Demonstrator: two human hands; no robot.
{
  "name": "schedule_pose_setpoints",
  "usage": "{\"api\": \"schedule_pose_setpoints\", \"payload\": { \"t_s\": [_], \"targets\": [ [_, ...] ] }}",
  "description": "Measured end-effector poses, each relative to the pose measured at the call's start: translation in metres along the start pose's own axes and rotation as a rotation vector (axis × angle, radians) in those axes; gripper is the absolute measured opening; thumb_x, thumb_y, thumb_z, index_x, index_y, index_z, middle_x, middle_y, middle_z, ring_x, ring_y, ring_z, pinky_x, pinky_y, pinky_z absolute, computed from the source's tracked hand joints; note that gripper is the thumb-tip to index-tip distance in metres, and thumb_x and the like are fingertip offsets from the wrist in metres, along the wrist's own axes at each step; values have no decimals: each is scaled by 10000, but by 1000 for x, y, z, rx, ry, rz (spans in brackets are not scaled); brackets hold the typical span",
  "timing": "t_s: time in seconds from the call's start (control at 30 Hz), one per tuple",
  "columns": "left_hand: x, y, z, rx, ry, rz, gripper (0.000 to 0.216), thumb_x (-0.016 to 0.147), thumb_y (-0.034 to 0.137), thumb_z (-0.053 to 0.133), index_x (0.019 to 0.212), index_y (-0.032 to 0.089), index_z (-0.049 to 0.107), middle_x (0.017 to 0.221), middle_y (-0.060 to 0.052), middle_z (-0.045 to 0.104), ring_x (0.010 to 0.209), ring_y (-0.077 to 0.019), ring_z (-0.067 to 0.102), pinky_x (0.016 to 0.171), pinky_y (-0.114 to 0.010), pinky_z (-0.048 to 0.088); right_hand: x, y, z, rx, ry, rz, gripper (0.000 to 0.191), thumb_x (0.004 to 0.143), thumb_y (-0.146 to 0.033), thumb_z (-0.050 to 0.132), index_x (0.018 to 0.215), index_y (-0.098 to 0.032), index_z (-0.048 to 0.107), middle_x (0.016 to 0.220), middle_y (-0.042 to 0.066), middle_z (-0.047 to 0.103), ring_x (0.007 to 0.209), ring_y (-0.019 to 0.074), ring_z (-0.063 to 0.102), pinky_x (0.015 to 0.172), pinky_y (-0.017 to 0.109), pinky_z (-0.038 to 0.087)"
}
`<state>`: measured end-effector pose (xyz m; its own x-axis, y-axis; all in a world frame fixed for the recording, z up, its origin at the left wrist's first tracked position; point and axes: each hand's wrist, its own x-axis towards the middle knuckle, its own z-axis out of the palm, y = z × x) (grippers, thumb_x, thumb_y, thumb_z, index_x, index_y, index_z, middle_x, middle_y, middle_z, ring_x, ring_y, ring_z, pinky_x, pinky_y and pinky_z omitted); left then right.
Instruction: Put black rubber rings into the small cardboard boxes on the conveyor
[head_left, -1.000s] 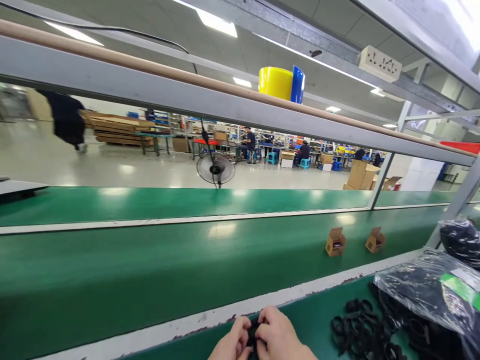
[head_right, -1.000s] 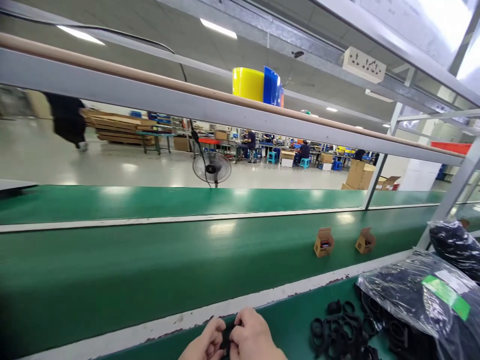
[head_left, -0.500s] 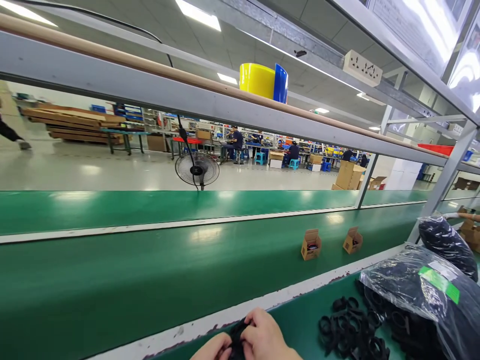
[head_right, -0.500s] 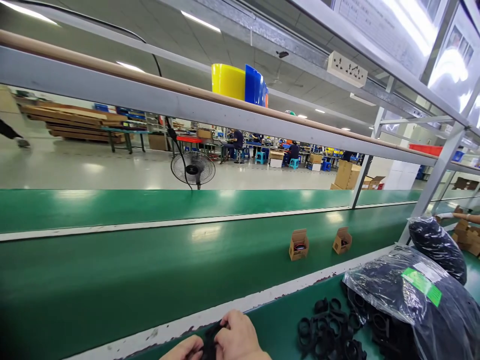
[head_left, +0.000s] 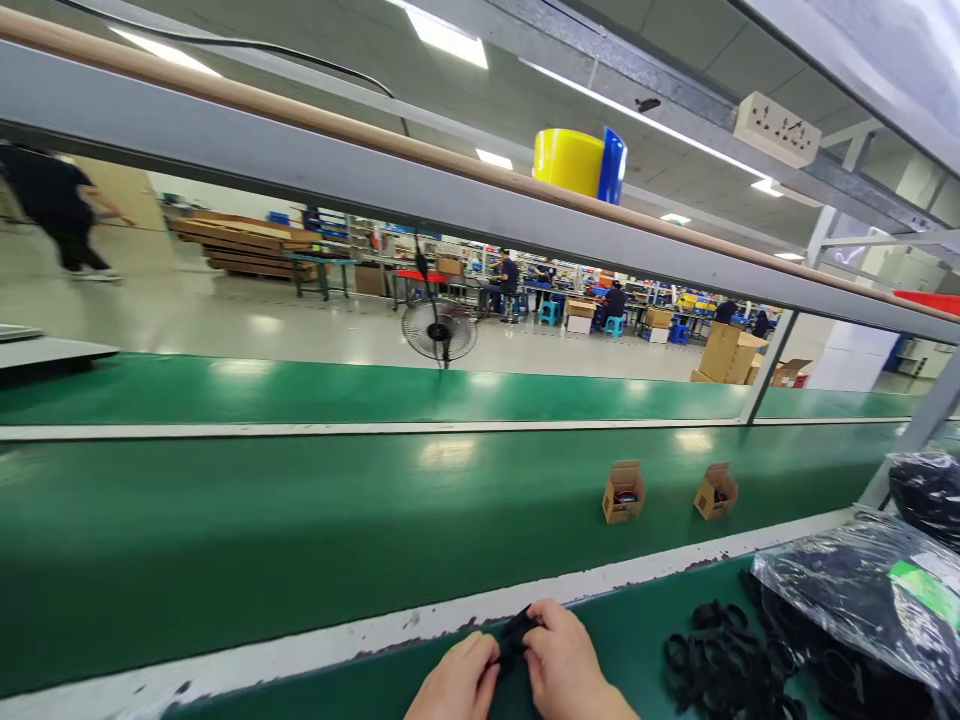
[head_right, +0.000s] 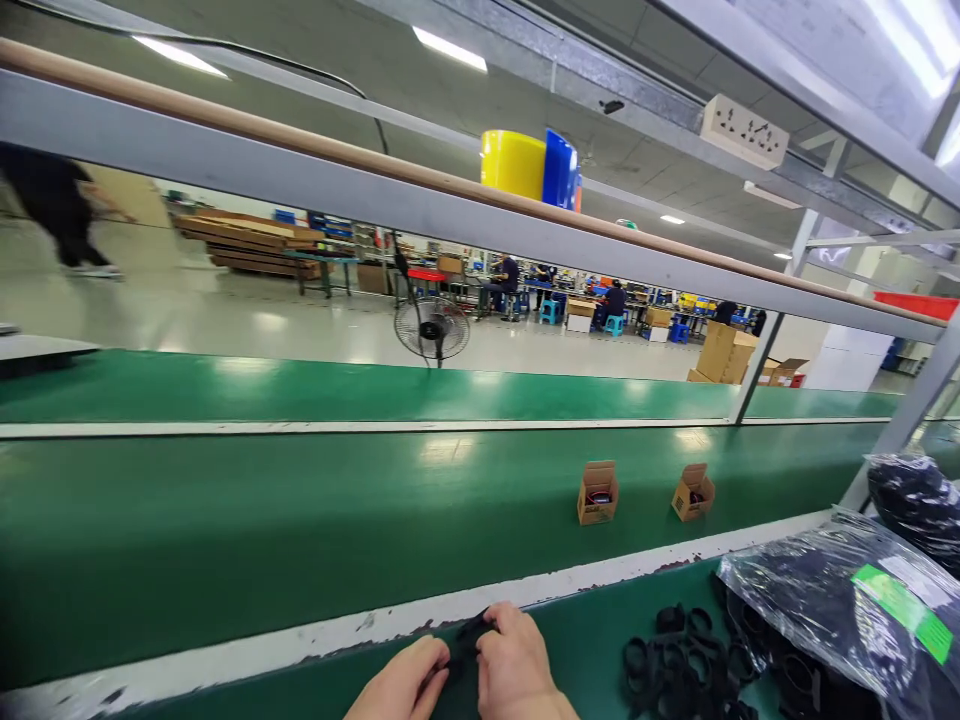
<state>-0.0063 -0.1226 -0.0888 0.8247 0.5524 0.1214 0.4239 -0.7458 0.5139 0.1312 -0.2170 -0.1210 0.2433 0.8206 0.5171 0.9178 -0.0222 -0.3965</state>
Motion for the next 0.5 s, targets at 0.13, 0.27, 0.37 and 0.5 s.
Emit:
{"api": "schedule_pose_setpoints", "payload": {
  "t_s": [0.13,0.27,0.37,0.5],
  "targets": [
    [-6,7,-7,-46,14,18,192,831,120,351,759,190,514,844,-65,593,800,-197,544,743,-308,426,-4,5,-5,-39,147,-61,263,737,-50,439,844,-203,624,1009,74,622,905,207,586,764,329,494],
    [-10,10,-12,-107,50,-4,194,825,97,357,757,192,512,842,-54,593,805,-187,544,748,-297,422,13,31,-33,-231,341,-67,276,848,-87,395,880,-213,638,1057,78,626,1041,220,536,883,401,434],
    [-11,9,-12,-101,45,-14,186,802,71,379,745,188,512,835,-52,592,806,-185,541,743,-289,416,45,64,-62,-428,332,-5,288,880,-117,380,862,-181,660,1121,108,613,1081,228,520,947,420,384],
    [-11,5,-7,-92,28,-8,160,777,60,419,754,185,516,842,-45,593,803,-182,536,724,-280,409,91,100,-82,-606,24,40,356,850,-52,331,908,-134,672,1207,137,576,1122,210,510,1043,388,278]
  ]
}}
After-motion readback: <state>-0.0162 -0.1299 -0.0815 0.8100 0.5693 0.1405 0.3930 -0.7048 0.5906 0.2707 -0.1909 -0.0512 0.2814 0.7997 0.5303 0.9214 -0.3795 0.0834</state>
